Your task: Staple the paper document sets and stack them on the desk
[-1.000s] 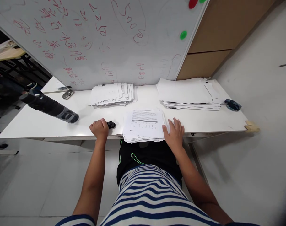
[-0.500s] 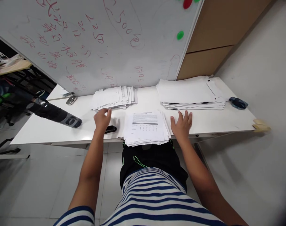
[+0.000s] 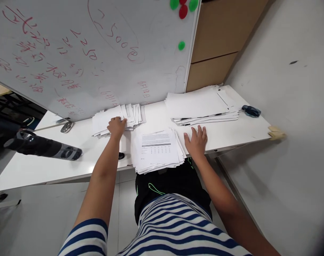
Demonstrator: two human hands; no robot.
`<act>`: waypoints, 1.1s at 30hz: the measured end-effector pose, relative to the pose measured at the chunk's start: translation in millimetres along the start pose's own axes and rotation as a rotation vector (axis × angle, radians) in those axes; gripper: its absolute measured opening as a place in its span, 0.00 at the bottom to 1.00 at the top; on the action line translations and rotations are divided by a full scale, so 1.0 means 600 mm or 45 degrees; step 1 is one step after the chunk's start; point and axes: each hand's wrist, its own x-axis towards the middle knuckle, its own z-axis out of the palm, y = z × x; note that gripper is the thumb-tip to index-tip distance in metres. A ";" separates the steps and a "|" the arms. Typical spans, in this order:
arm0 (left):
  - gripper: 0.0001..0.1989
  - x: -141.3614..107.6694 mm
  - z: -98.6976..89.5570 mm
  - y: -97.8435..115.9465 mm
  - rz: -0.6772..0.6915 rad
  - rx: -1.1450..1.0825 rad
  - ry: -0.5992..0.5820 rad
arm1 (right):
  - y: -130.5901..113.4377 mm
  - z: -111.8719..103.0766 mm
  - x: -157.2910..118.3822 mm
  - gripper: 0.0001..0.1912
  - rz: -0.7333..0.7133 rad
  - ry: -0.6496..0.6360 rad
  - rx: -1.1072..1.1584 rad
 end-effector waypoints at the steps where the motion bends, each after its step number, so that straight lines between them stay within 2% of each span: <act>1: 0.24 0.001 0.001 -0.004 0.008 0.016 0.005 | 0.001 0.000 0.000 0.26 -0.004 0.001 0.000; 10: 0.23 0.016 -0.004 -0.021 0.065 0.126 0.006 | 0.003 0.004 0.000 0.26 -0.026 0.030 -0.021; 15: 0.24 0.022 -0.014 -0.034 0.005 -0.074 -0.005 | 0.004 0.006 0.000 0.26 -0.027 0.021 -0.013; 23: 0.22 0.002 -0.023 -0.063 0.151 -0.533 0.035 | 0.006 0.009 -0.001 0.25 -0.048 0.051 -0.016; 27: 0.21 -0.005 -0.029 -0.069 0.188 -0.541 0.016 | 0.006 0.009 -0.003 0.26 -0.064 0.059 -0.022; 33: 0.18 -0.011 -0.038 -0.065 0.137 -0.470 -0.002 | 0.007 0.011 -0.003 0.26 -0.049 0.036 -0.026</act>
